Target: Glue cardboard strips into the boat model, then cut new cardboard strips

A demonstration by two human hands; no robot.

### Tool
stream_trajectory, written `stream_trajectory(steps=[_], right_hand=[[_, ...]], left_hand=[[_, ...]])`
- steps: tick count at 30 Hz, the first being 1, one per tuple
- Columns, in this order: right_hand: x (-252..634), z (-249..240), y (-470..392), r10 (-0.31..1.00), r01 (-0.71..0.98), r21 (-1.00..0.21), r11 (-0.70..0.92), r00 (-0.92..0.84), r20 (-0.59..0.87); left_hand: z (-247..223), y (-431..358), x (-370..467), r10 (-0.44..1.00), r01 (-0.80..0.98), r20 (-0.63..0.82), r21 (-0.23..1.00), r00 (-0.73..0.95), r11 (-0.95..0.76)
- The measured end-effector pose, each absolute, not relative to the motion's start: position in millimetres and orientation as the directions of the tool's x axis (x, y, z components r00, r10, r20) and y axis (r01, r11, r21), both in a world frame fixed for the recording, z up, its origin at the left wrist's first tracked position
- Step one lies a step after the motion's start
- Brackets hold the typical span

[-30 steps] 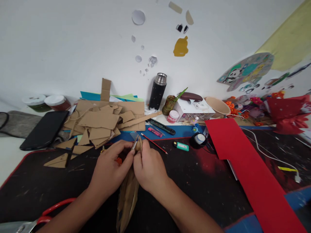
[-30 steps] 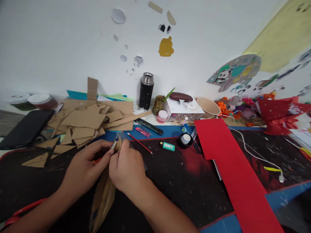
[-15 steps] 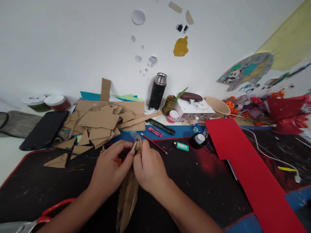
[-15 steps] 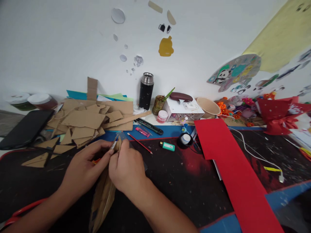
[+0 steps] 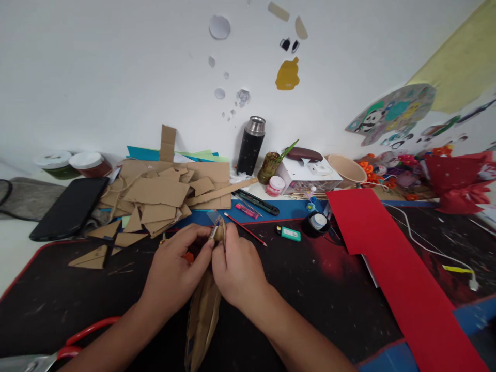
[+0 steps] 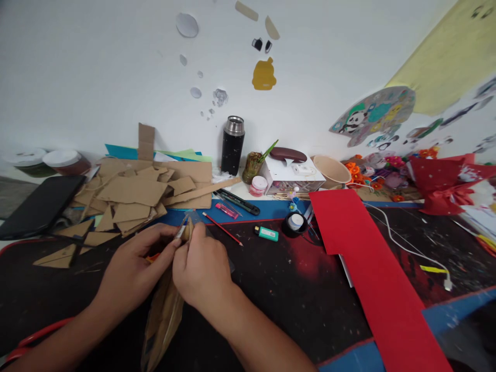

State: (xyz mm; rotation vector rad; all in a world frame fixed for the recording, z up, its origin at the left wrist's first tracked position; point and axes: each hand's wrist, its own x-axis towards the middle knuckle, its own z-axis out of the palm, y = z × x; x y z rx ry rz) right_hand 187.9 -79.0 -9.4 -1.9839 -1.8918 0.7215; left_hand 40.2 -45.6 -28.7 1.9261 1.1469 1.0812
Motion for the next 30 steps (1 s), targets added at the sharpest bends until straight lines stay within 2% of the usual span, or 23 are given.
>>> stream_trajectory(steps=[30], right_hand=[[188.4,-7.7,-79.2,0.989,0.835,-0.544,-0.090,0.009,-0.149]], left_hand=[[-25.7,-47.1,40.5,0.908,0.385,0.312,0.830,0.280,-0.404]])
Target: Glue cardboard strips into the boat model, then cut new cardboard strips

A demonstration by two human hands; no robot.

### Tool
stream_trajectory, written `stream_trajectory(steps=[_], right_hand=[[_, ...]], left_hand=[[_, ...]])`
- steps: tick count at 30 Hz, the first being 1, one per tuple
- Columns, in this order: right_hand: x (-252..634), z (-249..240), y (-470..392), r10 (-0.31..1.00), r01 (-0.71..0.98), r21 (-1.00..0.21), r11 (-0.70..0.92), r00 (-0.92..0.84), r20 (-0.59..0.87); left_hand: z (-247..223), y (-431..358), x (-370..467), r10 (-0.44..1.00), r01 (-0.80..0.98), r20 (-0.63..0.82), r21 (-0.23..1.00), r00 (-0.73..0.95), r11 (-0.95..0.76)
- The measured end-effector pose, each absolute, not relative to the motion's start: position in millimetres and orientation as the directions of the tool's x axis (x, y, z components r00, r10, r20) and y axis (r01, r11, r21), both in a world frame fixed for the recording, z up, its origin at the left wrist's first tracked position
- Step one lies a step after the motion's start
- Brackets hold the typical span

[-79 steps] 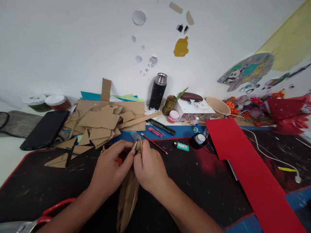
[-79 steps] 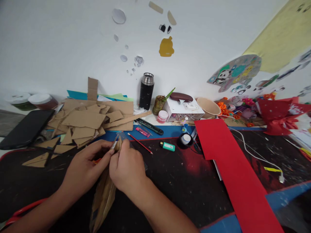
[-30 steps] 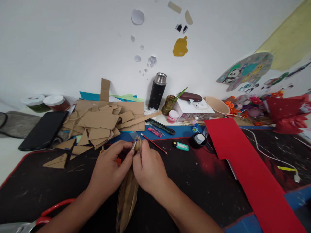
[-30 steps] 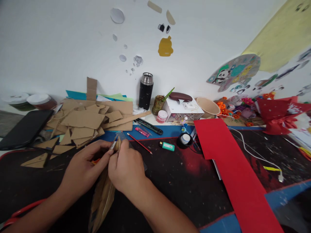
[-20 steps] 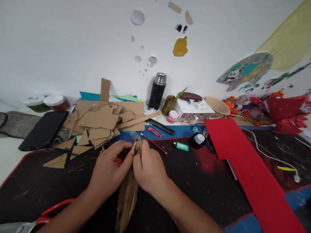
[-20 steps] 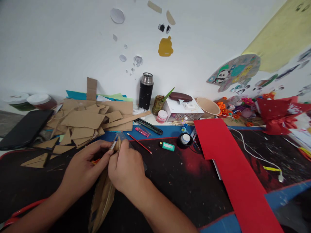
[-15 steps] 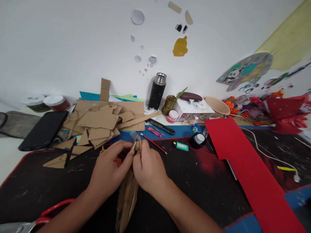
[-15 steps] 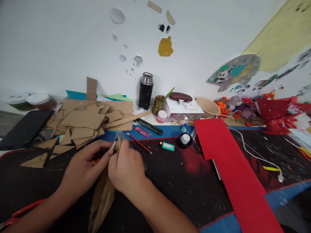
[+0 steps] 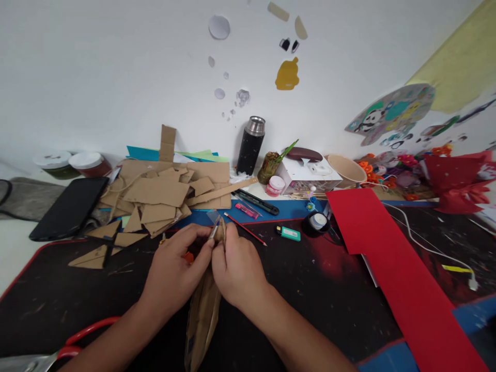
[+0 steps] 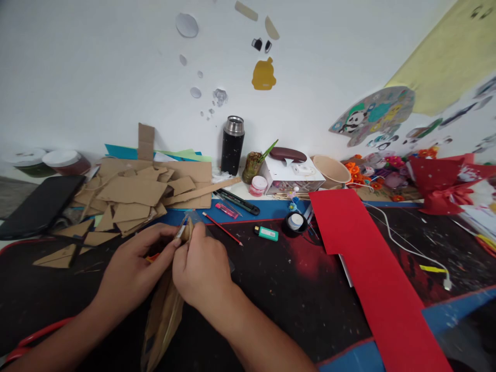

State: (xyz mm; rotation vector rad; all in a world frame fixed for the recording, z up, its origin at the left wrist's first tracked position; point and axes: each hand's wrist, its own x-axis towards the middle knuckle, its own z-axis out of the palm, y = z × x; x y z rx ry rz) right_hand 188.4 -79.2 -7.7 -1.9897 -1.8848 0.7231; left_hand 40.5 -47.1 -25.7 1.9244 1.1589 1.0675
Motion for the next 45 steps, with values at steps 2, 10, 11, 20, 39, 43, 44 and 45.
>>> stream_trajectory(steps=[2,10,11,20,39,43,44,45], right_hand=[[188.1,-7.4,-79.4,0.989,0.833,-0.546,-0.086,0.005,-0.148],[187.6,-7.2,-80.9,0.992,0.826,-0.558,-0.079,0.007,-0.130],[187.5,-7.2,-81.6,0.993,0.821,-0.566,-0.074,0.006,-0.121],[188.9,-7.4,-80.3,0.993,0.808,-0.586,-0.069,0.001,-0.115],[192.8,-3.2,-83.2,0.999,0.801,-0.599,-0.003,-0.024,-0.036],[193.3,-3.7,-83.1,0.999,0.796,-0.605,0.004,-0.027,-0.029],[193.4,-3.2,-83.1,0.999,0.796,-0.606,0.005,-0.026,-0.026],[193.5,-2.6,-83.1,0.999,0.795,-0.606,0.007,-0.028,-0.026]], left_hand=[[-26.4,-47.2,40.3,0.908,0.384,0.310,0.831,0.282,-0.403],[-21.3,-48.2,40.5,0.902,0.383,0.320,0.825,0.291,-0.416],[-20.6,-48.4,40.2,0.899,0.390,0.332,0.817,0.287,-0.426],[-17.6,-46.6,39.7,0.893,0.426,0.351,0.789,0.281,-0.443],[-1.1,-52.1,42.9,0.874,0.475,0.400,0.734,0.276,-0.485],[-1.9,-52.2,43.4,0.879,0.475,0.390,0.739,0.275,-0.477],[-2.5,-52.1,43.3,0.876,0.475,0.397,0.736,0.275,-0.483],[-3.2,-52.1,43.2,0.872,0.475,0.403,0.732,0.277,-0.489]])
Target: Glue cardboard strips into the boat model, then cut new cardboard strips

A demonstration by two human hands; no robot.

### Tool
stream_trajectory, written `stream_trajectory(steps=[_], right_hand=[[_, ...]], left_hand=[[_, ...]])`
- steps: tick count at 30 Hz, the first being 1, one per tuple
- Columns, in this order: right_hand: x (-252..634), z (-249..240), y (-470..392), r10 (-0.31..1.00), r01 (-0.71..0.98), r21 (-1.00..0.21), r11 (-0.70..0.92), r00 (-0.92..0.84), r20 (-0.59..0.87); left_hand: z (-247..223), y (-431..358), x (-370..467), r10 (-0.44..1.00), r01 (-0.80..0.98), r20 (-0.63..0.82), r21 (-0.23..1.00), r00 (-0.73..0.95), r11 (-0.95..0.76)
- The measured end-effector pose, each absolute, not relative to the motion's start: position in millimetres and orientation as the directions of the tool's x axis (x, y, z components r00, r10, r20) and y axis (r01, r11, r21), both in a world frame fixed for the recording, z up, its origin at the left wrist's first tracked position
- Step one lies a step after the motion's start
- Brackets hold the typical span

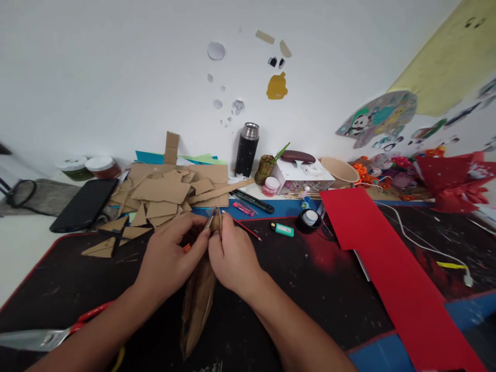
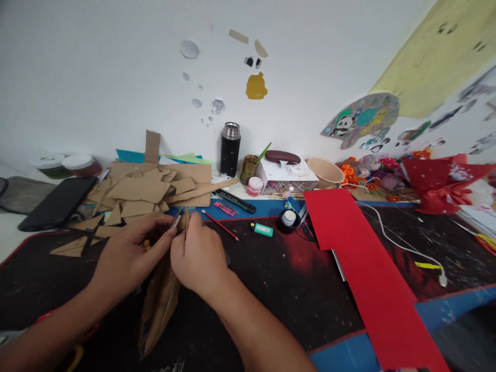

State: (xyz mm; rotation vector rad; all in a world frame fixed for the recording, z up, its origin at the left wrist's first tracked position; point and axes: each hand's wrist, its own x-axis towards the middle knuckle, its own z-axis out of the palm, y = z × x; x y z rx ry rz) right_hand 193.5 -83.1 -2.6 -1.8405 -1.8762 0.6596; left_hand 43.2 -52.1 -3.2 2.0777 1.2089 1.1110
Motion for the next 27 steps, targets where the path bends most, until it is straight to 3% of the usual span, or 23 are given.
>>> stream_trajectory(steps=[14,27], right_hand=[[194.8,-6.0,-81.3,0.999,0.812,-0.584,0.018,-0.040,-0.026],[194.3,-5.5,-85.8,0.996,0.734,-0.673,0.090,-0.054,0.075]], left_hand=[[-10.1,-51.3,43.0,0.876,0.485,0.393,0.730,0.279,-0.482],[3.9,-59.6,40.9,0.829,0.543,0.485,0.632,0.280,-0.553]])
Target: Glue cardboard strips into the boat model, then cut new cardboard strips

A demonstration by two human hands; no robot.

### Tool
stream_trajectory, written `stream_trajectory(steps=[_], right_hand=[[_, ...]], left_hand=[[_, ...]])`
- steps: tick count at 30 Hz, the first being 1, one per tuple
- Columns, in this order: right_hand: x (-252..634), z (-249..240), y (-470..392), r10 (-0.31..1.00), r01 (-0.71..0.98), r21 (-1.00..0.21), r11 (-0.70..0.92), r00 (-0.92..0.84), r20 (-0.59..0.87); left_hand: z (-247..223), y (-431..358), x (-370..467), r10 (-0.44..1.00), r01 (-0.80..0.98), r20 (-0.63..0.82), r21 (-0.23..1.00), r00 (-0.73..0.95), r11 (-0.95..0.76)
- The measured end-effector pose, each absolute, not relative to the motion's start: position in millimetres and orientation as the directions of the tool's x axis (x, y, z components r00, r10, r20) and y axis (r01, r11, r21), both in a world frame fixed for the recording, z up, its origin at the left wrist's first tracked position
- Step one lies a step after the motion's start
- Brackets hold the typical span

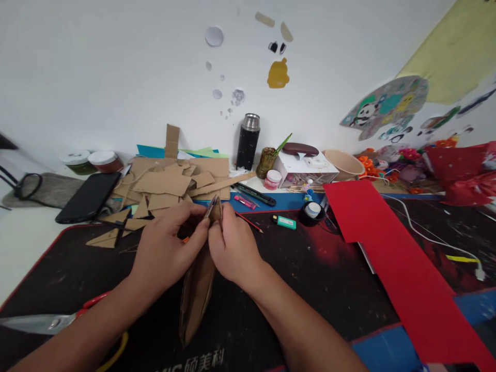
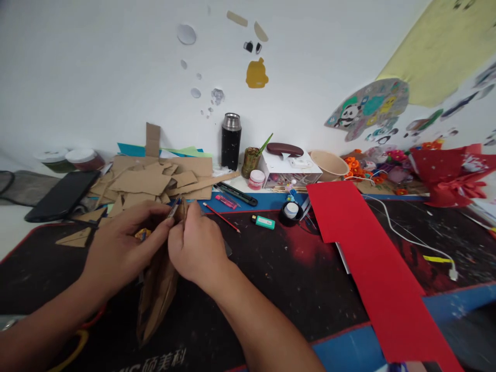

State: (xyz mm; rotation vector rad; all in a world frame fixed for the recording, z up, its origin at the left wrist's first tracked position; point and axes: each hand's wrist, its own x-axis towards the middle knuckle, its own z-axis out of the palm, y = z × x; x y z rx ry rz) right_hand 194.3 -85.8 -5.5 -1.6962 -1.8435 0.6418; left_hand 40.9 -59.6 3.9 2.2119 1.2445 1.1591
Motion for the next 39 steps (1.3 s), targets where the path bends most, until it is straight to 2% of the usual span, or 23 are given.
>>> stream_trajectory(steps=[6,11,29,34,39], right_hand=[[195.3,-8.2,-82.0,0.998,0.767,-0.639,0.063,-0.052,0.037],[195.7,-7.7,-83.0,0.995,0.760,-0.643,0.094,-0.060,0.074],[196.1,-7.2,-82.7,0.998,0.800,-0.597,0.058,-0.060,0.017],[195.8,-3.7,-84.3,0.996,0.778,-0.622,0.085,-0.069,0.050],[196.6,-4.1,-82.6,0.998,0.783,-0.620,0.055,-0.062,0.009]], left_hand=[[-0.4,-56.0,41.9,0.847,0.528,0.428,0.663,0.315,-0.531],[3.3,-58.2,42.1,0.840,0.529,0.460,0.655,0.288,-0.540],[-4.0,-55.4,42.8,0.852,0.519,0.425,0.676,0.305,-0.523],[0.5,-57.9,42.1,0.845,0.536,0.448,0.656,0.290,-0.532],[-2.1,-55.3,42.7,0.858,0.528,0.420,0.677,0.295,-0.513]])
